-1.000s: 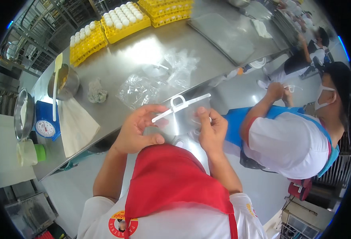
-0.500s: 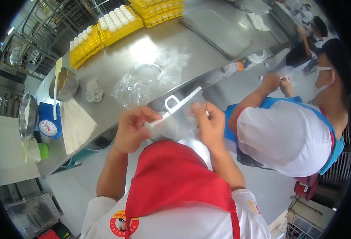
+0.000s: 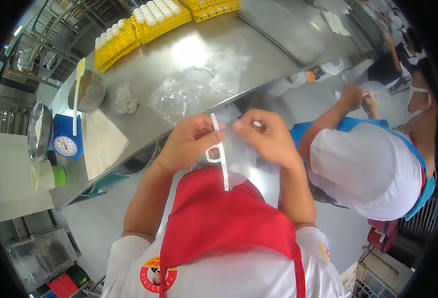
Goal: The person assembles plastic face shields by removing components from a plastic bag and attaching white plastic frames to clear plastic shields.
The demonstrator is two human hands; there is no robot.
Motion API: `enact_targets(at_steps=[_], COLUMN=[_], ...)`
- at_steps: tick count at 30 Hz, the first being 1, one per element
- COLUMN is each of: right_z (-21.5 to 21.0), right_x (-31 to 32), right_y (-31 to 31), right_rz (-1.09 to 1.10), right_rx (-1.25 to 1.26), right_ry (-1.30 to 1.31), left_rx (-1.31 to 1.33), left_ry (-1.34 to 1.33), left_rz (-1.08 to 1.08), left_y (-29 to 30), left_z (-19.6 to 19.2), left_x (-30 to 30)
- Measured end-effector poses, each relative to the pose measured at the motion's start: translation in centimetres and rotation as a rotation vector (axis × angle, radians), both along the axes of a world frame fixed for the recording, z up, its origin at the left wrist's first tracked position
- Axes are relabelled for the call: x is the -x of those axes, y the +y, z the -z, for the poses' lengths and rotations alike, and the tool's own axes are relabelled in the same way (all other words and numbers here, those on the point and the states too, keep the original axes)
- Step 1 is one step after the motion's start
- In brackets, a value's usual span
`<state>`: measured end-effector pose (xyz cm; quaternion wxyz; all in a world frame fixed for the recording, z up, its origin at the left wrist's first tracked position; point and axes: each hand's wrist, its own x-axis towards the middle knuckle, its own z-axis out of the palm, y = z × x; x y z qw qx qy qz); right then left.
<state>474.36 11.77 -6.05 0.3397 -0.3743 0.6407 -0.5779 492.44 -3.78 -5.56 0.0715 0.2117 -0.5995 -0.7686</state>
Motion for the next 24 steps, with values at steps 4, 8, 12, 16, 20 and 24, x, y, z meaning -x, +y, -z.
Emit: enact_targets(at_steps=[4,8,12,16,20,24], right_z=[0.6,1.3,0.3,-0.2,-0.6,-1.1], right_x=[-0.8,-2.7,-6.2,-8.1,-8.8,-9.5], right_y=[-0.3,0.1,-1.7,-4.2,-5.3,-5.8], right_rz=[0.211,0.159,0.212,0.456,0.598,0.639], right_rx=[0.055,0.086,0.144,0.151,0.139,0.126], right_ry=[-0.061,0.1,0.322,0.437,0.599,0.62], left_rx=[0.077,0.108,0.088,0.099,0.259,0.194], left_ry=[0.038,0.145,0.288,0.35,0.42,0.4], left_rz=[-0.382,-0.597,-0.658,-0.667,-0.635,-0.569], left_y=[-1.0,-2.9,-3.1,-3.4,-4.5,-5.7], left_z=[0.9,1.6,0.9,1.3,2.1,2.0], left_x=[-1.3,-2.2,-1.5,-1.5,-1.5,-1.7])
